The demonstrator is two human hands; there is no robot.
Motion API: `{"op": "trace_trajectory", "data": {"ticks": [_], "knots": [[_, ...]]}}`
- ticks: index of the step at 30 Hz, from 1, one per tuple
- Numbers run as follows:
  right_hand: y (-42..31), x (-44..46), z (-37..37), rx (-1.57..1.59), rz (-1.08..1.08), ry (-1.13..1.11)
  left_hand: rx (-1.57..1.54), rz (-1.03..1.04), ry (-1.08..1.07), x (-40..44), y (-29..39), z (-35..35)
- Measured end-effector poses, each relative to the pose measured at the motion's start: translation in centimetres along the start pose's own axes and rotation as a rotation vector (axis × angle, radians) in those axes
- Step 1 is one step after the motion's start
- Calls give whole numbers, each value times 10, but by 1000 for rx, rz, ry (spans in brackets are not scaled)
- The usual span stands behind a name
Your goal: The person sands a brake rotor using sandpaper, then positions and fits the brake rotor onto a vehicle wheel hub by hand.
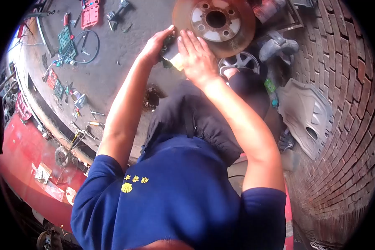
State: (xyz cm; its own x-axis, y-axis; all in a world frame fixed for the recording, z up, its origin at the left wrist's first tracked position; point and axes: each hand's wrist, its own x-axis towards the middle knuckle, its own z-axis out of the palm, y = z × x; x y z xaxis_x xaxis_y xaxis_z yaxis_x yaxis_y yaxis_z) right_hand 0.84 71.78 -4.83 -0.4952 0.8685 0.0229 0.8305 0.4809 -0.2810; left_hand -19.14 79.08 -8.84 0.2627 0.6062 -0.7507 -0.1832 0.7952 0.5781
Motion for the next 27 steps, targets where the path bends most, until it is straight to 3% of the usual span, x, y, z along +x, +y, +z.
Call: {"op": "trace_trajectory", "data": {"ticks": [6,10,11,13,17,19,23,24,27], "knots": [[47,-85,-33,65,-60,-81,73,1,-82,7,1,-6],[17,-37,-11,-14,-120,-112,35,5,-123,14,-6,-11],[7,-19,-3,85,-95,-31,39,12,-118,11,-1,-7],[1,-8,0,50,-84,-23,5,-34,-37,-1,10,-1],[35,-64,-28,80,-79,-137,68,-37,-196,9,9,-14],[44,-75,-38,31,-124,-154,57,-22,-139,12,3,-12],[19,-22,-13,26,-162,-101,31,-1,-130,9,3,-8],[11,-10,-5,49,-143,-82,-40,-84,-112,2,8,-7],[15,-12,-11,54,-119,-89,-7,18,-117,8,8,-9]]}}
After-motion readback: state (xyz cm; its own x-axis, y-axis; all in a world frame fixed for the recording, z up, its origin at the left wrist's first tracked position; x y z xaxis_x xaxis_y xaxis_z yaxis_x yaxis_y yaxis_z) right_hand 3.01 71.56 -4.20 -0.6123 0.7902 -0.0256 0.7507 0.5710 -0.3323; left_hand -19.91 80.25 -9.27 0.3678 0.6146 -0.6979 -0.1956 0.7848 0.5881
